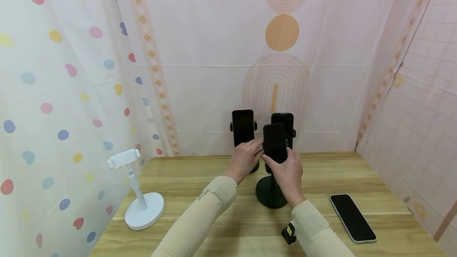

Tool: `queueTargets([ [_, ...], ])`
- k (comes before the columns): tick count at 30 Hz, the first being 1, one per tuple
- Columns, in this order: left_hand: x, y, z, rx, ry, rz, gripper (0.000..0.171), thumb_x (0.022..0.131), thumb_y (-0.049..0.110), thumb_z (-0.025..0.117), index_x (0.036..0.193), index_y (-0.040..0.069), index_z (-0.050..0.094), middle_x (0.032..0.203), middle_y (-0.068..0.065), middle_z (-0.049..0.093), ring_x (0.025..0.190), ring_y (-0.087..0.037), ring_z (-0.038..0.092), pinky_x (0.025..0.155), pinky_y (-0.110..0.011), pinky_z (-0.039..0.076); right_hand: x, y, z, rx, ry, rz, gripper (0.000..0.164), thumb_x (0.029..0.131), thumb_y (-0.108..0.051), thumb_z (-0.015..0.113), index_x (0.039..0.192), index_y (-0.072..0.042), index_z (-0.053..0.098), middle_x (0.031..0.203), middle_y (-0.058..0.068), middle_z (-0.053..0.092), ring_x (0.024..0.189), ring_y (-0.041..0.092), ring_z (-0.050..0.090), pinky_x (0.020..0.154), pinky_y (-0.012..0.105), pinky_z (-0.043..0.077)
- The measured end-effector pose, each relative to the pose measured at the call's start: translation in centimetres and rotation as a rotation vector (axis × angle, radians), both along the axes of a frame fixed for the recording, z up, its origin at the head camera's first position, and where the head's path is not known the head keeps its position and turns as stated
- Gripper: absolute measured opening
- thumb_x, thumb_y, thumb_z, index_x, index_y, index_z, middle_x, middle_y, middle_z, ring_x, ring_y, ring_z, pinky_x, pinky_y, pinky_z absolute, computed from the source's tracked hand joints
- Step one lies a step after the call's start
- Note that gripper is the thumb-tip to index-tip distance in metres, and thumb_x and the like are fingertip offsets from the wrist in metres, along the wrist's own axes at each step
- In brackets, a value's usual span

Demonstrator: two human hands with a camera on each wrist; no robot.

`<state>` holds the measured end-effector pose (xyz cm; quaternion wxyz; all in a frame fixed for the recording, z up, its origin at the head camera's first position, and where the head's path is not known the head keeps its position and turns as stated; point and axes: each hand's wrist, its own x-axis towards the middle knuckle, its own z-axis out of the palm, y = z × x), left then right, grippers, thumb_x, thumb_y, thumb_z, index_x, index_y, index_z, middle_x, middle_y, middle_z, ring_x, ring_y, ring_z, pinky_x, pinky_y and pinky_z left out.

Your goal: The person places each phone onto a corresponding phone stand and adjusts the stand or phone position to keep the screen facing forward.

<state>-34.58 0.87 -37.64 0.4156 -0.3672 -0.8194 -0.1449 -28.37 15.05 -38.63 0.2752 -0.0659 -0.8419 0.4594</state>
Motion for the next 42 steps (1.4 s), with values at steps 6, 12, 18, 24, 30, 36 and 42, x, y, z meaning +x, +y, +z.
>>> queueTargets([
  [6,-0.3,-0.1,-0.2,0.002,0.016,-0.01,0.029,0.083,0.018,0.074,0.11,0.007,0.07,0.105,-0.006,0.075,0.091,-0.015,0.068,0.071,-0.032,0.059,-0.1,0.2,-0.1,0.016,0.004,-0.002,0.088,0.073,-0.05,0.076,0.132,0.009,0.048,0.13,0.031,0.049,0.112,0.042,0.048,0.093,0.062,0.042],
  [12,-0.3,0.0,-0.4,0.007,0.007,-0.008,0.033,0.083,0.018,0.074,0.114,0.006,0.069,0.109,-0.008,0.073,0.095,-0.017,0.067,0.077,-0.034,0.059,-0.2,0.4,-0.1,0.017,-0.002,-0.001,0.089,0.072,-0.054,0.075,0.132,0.008,0.049,0.128,0.029,0.055,0.111,0.041,0.052,0.092,0.06,0.045],
  [18,-0.1,0.2,-0.4,0.034,-0.029,-0.02,0.035,0.083,0.015,0.074,0.116,0.003,0.067,0.112,-0.011,0.072,0.097,-0.019,0.067,0.079,-0.036,0.058,-0.3,0.6,0.0,0.019,-0.022,0.008,0.093,0.071,-0.057,0.074,0.133,0.008,0.049,0.129,0.03,0.054,0.113,0.041,0.052,0.094,0.059,0.044],
  [24,-0.1,0.3,-0.6,0.057,-0.021,-0.033,0.032,0.083,0.014,0.074,0.113,0.004,0.069,0.109,-0.011,0.073,0.095,-0.018,0.067,0.078,-0.036,0.059,-0.3,0.7,-0.1,0.019,-0.021,0.011,0.095,0.07,-0.058,0.074,0.133,0.008,0.049,0.13,0.03,0.054,0.113,0.041,0.052,0.094,0.059,0.045],
  [30,-0.4,0.4,-0.7,0.058,0.019,-0.054,0.03,0.082,0.015,0.075,0.11,0.004,0.071,0.106,-0.009,0.074,0.092,-0.017,0.068,0.077,-0.033,0.059,-0.4,1.1,-0.3,0.015,-0.011,0.016,0.095,0.07,-0.06,0.073,0.133,0.007,0.049,0.128,0.029,0.055,0.111,0.04,0.053,0.092,0.058,0.046],
  [36,-0.5,0.3,-0.8,0.058,0.055,-0.083,0.029,0.081,0.014,0.075,0.107,0.003,0.071,0.102,-0.01,0.075,0.089,-0.017,0.068,0.074,-0.032,0.06,-0.4,1.3,-0.4,0.028,-0.004,0.01,0.096,0.07,-0.063,0.072,0.132,0.007,0.05,0.126,0.028,0.055,0.109,0.04,0.053,0.091,0.058,0.046],
  [42,-0.6,0.1,-0.7,0.039,0.095,-0.097,0.03,0.081,0.014,0.075,0.108,0.003,0.07,0.102,-0.01,0.075,0.089,-0.017,0.069,0.076,-0.03,0.06,-0.6,1.3,-0.5,0.053,0.03,-0.016,0.095,0.069,-0.063,0.072,0.13,0.008,0.052,0.122,0.028,0.057,0.104,0.04,0.056,0.086,0.057,0.048],
])
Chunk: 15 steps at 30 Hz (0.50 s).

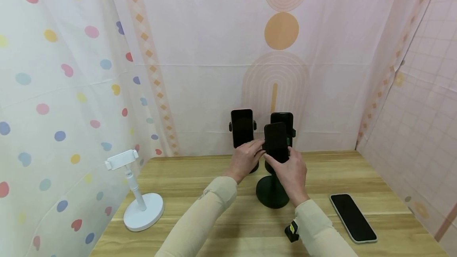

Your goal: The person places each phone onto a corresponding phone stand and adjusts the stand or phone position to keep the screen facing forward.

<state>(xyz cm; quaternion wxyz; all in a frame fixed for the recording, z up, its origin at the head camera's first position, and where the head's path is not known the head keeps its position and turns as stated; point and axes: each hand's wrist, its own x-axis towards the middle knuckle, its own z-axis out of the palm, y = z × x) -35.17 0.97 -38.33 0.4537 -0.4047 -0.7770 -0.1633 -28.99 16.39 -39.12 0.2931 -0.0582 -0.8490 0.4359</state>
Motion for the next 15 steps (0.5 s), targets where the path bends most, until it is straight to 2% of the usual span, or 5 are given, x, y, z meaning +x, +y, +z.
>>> queueTargets([
  [9,-0.68,0.01,-0.37,-0.03,0.115,0.011,0.033,0.079,0.018,0.077,0.107,0.002,0.071,0.101,-0.01,0.075,0.087,-0.015,0.07,0.073,-0.026,0.06,-0.32,0.19,-0.2,0.07,0.044,-0.055,0.086,0.068,-0.054,0.077,0.123,0.009,0.055,0.115,0.028,0.059,0.097,0.04,0.057,0.081,0.057,0.05],
  [15,-0.52,0.17,-0.12,-0.043,0.094,0.019,0.033,0.08,0.018,0.076,0.11,0.004,0.07,0.103,-0.01,0.075,0.088,-0.015,0.069,0.075,-0.026,0.059,-0.64,0.42,-0.47,0.106,0.059,-0.068,0.087,0.069,-0.051,0.078,0.125,0.01,0.053,0.116,0.029,0.057,0.099,0.04,0.056,0.082,0.058,0.05],
])
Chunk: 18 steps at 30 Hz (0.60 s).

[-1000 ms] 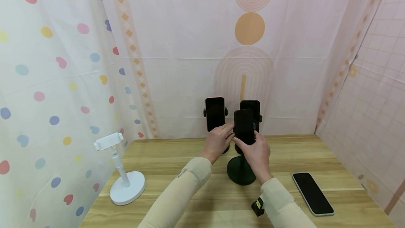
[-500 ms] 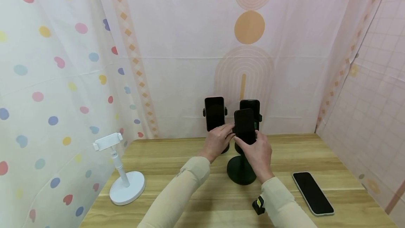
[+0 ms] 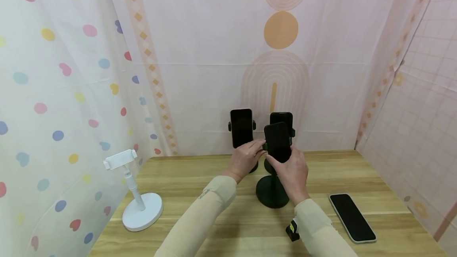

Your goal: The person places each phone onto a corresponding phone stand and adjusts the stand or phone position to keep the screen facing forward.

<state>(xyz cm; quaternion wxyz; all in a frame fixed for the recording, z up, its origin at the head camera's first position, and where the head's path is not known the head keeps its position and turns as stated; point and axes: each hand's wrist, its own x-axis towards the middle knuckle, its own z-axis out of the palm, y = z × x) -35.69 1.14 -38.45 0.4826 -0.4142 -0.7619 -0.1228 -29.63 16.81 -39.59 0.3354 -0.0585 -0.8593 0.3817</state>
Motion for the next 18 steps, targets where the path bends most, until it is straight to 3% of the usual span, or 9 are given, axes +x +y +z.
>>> queueTargets([
  [6,0.3,0.0,0.1,0.005,-0.051,-0.01,0.034,0.082,0.015,0.074,0.114,0.004,0.069,0.107,-0.01,0.074,0.091,-0.016,0.068,0.077,-0.027,0.059,0.1,-0.1,0.0,-0.015,-0.014,-0.004,0.088,0.07,-0.053,0.077,0.126,0.01,0.052,0.118,0.028,0.056,0.101,0.04,0.055,0.084,0.058,0.049],
  [10,0.6,0.0,0.1,0.029,-0.129,-0.013,0.036,0.084,0.015,0.073,0.117,0.002,0.068,0.11,-0.012,0.073,0.094,-0.017,0.068,0.079,-0.028,0.059,0.2,-0.3,0.0,-0.01,-0.011,0.0,0.089,0.07,-0.053,0.077,0.127,0.011,0.051,0.117,0.029,0.057,0.101,0.04,0.055,0.084,0.057,0.049],
  [13,1.1,0.3,0.2,0.077,-0.251,-0.034,0.039,0.086,0.018,0.07,0.12,-0.001,0.065,0.113,-0.015,0.071,0.099,-0.02,0.066,0.081,-0.032,0.059,0.2,-0.4,0.0,-0.008,0.002,0.001,0.087,0.071,-0.051,0.078,0.125,0.012,0.051,0.115,0.029,0.057,0.099,0.041,0.056,0.083,0.058,0.05],
  [18,1.8,1.3,0.8,0.197,-0.579,-0.037,0.051,0.091,0.031,0.064,0.131,0.0,0.057,0.12,-0.016,0.067,0.1,-0.022,0.065,0.083,-0.037,0.058,0.2,-0.5,0.1,-0.011,0.005,-0.004,0.085,0.07,-0.05,0.078,0.123,0.011,0.053,0.11,0.028,0.057,0.094,0.039,0.056,0.078,0.057,0.05],
])
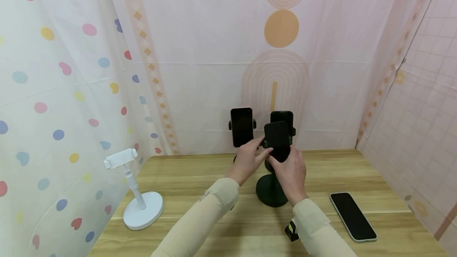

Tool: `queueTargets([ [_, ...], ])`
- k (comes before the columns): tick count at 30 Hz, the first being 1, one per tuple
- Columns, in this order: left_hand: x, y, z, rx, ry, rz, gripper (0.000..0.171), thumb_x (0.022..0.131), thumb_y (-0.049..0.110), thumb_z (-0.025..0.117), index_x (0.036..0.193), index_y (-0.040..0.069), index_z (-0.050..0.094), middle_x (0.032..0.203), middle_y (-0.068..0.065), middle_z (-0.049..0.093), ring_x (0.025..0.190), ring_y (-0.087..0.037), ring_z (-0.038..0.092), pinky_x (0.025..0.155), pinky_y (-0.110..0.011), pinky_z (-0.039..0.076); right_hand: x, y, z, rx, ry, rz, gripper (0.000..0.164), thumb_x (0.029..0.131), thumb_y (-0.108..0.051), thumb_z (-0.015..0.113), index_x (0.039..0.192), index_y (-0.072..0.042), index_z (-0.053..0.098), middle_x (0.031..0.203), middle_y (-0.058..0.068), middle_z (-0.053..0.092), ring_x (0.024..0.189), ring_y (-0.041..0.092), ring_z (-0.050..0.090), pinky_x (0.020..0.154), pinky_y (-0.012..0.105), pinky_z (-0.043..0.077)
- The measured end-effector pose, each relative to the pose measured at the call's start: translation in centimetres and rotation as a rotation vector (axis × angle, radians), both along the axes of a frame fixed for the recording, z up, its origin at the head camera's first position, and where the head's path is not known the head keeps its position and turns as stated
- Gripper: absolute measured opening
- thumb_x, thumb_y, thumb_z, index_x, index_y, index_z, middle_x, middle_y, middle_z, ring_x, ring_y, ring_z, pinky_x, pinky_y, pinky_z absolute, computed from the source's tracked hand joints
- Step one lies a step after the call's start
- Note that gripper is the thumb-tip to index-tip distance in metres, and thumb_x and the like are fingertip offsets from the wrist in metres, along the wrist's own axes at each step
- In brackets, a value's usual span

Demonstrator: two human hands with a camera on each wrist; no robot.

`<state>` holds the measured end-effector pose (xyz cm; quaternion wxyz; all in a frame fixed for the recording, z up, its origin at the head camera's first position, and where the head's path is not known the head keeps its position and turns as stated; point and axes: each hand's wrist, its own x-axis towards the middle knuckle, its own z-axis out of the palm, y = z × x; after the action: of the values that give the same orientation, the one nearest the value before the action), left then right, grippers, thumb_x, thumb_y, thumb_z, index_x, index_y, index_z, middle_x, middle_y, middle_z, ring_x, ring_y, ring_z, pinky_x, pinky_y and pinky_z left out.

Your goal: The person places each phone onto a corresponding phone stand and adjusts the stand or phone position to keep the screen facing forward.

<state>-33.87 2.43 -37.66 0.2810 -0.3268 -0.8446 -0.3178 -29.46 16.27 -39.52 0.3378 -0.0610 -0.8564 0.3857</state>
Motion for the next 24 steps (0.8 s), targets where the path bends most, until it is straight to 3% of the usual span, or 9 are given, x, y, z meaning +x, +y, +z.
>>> queueTargets([
  [4,0.3,0.8,0.5,0.089,-0.235,0.035,0.056,0.092,0.038,0.061,0.135,0.003,0.054,0.104,-0.013,0.072,0.086,-0.018,0.066,0.075,-0.037,0.059,0.0,0.0,0.1,0.004,-0.008,0.003,0.08,0.07,-0.049,0.079,0.12,0.008,0.054,0.105,0.028,0.058,0.089,0.038,0.055,0.073,0.055,0.05],
  [7,0.4,1.1,0.9,0.152,-0.354,0.054,0.055,0.092,0.038,0.062,0.134,0.003,0.054,0.096,-0.011,0.072,0.083,-0.018,0.064,0.074,-0.038,0.059,0.1,0.1,0.1,0.011,-0.012,0.017,0.08,0.071,-0.05,0.078,0.12,0.007,0.053,0.104,0.027,0.058,0.089,0.037,0.055,0.072,0.055,0.049],
  [10,0.4,1.2,1.2,0.2,-0.437,0.054,0.053,0.092,0.036,0.062,0.134,0.004,0.055,0.1,-0.012,0.072,0.085,-0.017,0.064,0.076,-0.039,0.058,0.2,0.2,0.3,0.019,-0.025,0.033,0.084,0.072,-0.052,0.076,0.126,0.008,0.051,0.108,0.028,0.057,0.094,0.039,0.055,0.077,0.056,0.049],
  [16,0.2,1.0,1.6,0.199,-0.495,0.056,0.051,0.093,0.035,0.06,0.134,0.005,0.055,0.097,-0.009,0.072,0.083,-0.016,0.063,0.077,-0.041,0.057,0.3,0.4,0.8,0.003,-0.083,0.058,0.091,0.079,-0.054,0.069,0.137,0.01,0.041,0.123,0.032,0.053,0.108,0.043,0.052,0.09,0.06,0.045],
  [24,-0.2,0.3,1.8,0.14,-0.502,0.024,0.05,0.095,0.035,0.057,0.135,0.004,0.054,0.108,-0.012,0.07,0.093,-0.02,0.062,0.085,-0.044,0.055,-0.5,1.2,1.9,-0.002,-0.079,0.135,0.06,0.095,-0.038,0.056,0.133,0.007,0.048,0.122,0.031,0.056,0.108,0.043,0.052,0.091,0.06,0.044],
])
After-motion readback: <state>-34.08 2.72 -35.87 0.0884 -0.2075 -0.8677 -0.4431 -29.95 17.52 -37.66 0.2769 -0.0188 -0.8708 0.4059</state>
